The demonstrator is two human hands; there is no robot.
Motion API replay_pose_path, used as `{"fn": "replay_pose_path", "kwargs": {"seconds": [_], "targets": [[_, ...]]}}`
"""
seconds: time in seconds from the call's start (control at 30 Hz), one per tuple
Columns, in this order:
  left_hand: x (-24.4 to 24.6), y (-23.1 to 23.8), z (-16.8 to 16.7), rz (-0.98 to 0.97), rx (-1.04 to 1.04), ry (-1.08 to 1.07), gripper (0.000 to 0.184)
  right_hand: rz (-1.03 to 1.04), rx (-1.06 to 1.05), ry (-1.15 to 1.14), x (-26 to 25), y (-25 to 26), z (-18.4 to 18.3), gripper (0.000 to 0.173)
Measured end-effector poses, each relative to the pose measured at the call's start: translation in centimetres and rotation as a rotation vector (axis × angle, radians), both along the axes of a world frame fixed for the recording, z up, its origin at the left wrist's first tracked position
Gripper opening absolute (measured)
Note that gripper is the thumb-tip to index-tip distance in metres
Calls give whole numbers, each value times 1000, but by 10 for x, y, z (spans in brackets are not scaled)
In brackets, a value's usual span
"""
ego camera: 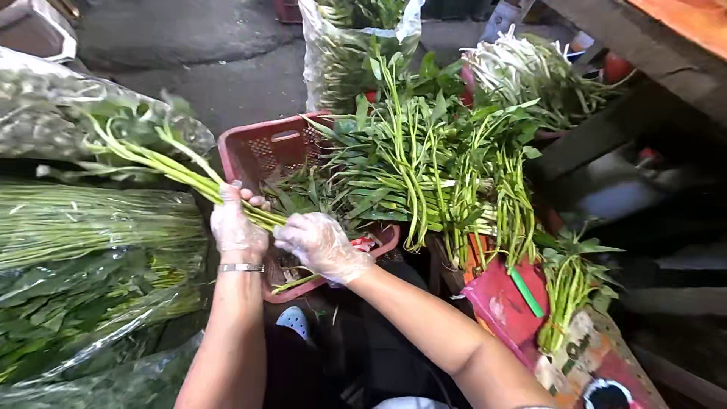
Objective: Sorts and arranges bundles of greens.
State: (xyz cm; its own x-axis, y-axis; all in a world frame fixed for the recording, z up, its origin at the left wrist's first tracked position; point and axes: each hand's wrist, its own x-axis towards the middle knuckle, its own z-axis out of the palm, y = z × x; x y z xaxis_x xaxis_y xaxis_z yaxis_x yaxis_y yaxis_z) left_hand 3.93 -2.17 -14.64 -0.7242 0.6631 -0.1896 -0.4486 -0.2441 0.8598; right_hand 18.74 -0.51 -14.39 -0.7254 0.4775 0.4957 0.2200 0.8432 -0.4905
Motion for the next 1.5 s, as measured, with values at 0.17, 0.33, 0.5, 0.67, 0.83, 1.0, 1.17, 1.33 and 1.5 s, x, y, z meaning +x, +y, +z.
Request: {"fn": "replay_pose_path", "kwargs": {"seconds": [0.17, 0.33, 0.5, 0.67, 0.83, 1.0, 1.17, 1.33, 1.5], "targets": [[-5, -4, -3, -71, 63, 75, 15, -284, -319, -569, 67, 51, 43, 55], [5, -8, 5, -235, 66, 188, 23, -736, -351, -464, 162, 104, 53, 43], [26, -10, 8, -366, -25, 209, 34, -852, -536, -507, 168, 107, 14, 51], [31, 0, 1, -411, 4, 162, 30, -881, -677, -173, 174, 112, 6, 36], [29, 4, -2, -386, -22, 223, 33, -833, -702, 421, 173, 116, 22, 34], [32, 7, 5, -291, -82, 287, 32, -703, -802, 829, 151, 103, 62, 31], [32, 1, 6, -326, -40, 238, 37, -463, -1085, 806, 114, 74, 75, 31], [31, -1, 7, -349, -113, 309, 38, -53, -1325, 690, 76, 59, 59, 30], [36, -4, 17, -374, -154, 327, 43, 278, -1572, 569, 22, 48, 28, 28]]}}
